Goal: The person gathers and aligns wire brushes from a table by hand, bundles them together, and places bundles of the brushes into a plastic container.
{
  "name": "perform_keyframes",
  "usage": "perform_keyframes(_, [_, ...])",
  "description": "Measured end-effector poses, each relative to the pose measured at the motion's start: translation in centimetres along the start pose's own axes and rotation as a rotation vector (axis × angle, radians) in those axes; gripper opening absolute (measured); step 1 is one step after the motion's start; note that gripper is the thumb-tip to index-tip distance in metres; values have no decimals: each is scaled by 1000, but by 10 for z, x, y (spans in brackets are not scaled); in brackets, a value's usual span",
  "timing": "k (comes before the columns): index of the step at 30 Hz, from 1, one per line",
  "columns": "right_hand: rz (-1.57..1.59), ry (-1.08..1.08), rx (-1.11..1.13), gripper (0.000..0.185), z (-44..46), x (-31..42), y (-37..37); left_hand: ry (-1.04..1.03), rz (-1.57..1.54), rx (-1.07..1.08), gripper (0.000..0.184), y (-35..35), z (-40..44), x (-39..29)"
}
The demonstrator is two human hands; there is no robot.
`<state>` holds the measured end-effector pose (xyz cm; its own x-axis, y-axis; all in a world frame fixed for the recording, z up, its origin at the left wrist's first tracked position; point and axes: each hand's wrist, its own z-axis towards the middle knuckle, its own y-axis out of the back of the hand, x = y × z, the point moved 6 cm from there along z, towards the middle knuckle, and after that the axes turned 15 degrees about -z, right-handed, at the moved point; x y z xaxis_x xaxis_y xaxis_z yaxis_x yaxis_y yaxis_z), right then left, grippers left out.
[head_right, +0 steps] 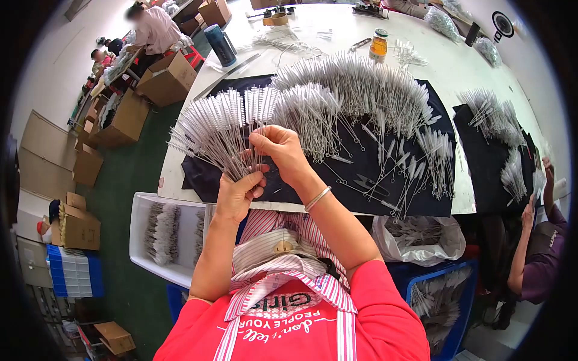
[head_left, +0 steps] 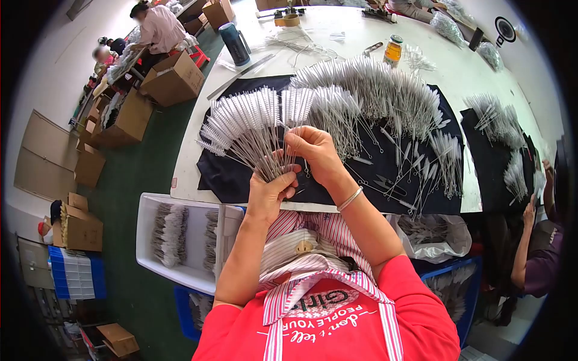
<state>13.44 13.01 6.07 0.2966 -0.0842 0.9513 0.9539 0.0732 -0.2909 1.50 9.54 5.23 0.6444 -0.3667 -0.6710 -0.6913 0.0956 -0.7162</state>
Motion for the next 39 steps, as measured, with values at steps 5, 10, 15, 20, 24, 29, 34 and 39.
perform_keyframes(5, [71, -35, -49, 24, -4, 6, -2, -14, -27, -37, 36, 3, -2, 0])
perform_keyframes(10, [7, -116, 86, 30, -1, -2, -9, 69, 51, 9, 29, 7, -1, 7])
perform_keyframes(15, [11, -163, 120, 28, -4, 5, -10, 77, -65, 36, 30, 2, -4, 7])
perform_keyframes(20, [17, -170, 127, 31, 1, 2, -11, 39, -127, 44, 33, -1, -4, 5])
perform_keyframes(24, [74, -118, 161, 39, 5, 6, -16, -24, -156, 27, 37, 4, -4, 0])
perform_keyframes(29, [-21, -247, 254, 33, 3, 0, -23, 67, -47, 40, 35, 15, -4, 1])
perform_keyframes(34, [49, -195, 167, 19, 2, -3, -20, 14, -107, 46, 33, 9, -6, 3])
perform_keyframes(39, [126, -173, 118, 23, 1, -5, -18, -15, -140, 48, 32, 3, -7, 3])
